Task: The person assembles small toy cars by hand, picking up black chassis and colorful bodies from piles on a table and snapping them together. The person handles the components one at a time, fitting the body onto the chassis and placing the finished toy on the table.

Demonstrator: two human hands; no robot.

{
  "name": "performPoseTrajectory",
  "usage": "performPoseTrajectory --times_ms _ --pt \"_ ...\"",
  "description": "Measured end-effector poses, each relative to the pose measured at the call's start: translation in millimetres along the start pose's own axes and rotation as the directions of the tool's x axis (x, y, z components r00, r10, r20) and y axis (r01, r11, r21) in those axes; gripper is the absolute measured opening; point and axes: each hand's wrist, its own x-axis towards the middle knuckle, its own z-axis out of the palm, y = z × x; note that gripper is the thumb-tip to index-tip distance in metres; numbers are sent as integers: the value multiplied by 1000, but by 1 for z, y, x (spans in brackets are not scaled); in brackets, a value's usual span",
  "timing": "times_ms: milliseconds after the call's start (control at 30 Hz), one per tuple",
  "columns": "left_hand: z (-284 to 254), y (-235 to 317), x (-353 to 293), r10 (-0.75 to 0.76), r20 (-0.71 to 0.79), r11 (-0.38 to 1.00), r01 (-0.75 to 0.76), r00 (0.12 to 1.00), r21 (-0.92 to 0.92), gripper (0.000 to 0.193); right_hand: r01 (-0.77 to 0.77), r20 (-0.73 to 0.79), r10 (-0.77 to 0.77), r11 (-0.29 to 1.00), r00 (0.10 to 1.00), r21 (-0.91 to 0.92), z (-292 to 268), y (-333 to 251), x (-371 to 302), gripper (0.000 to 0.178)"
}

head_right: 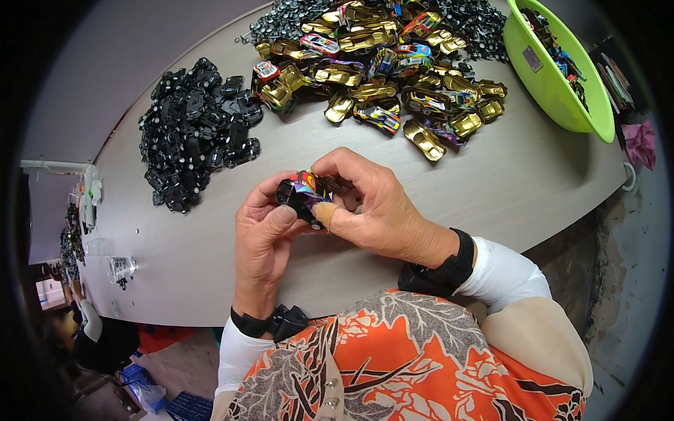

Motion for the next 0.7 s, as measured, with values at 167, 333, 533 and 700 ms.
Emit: performPoseTrajectory --times_ms 167,333,533,700 --pt "2 1 -1 -18 -49 999 20 999 38 37 50 26 -48 995 999 -80 1 -1 2 27" --pt "4 -2 -1 50 -55 995 -44 997 94 36 91 97 -76 983 992 -161 -1 -3 3 26" --pt "2 -3 -1 55 -40 990 -49 998 132 35 169 133 -143 963 981 -210 -2 -1 4 26" --pt "3 -3 -2 137 -2 931 -128 991 343 34 127 99 -104 954 990 -271 1 -2 2 24"
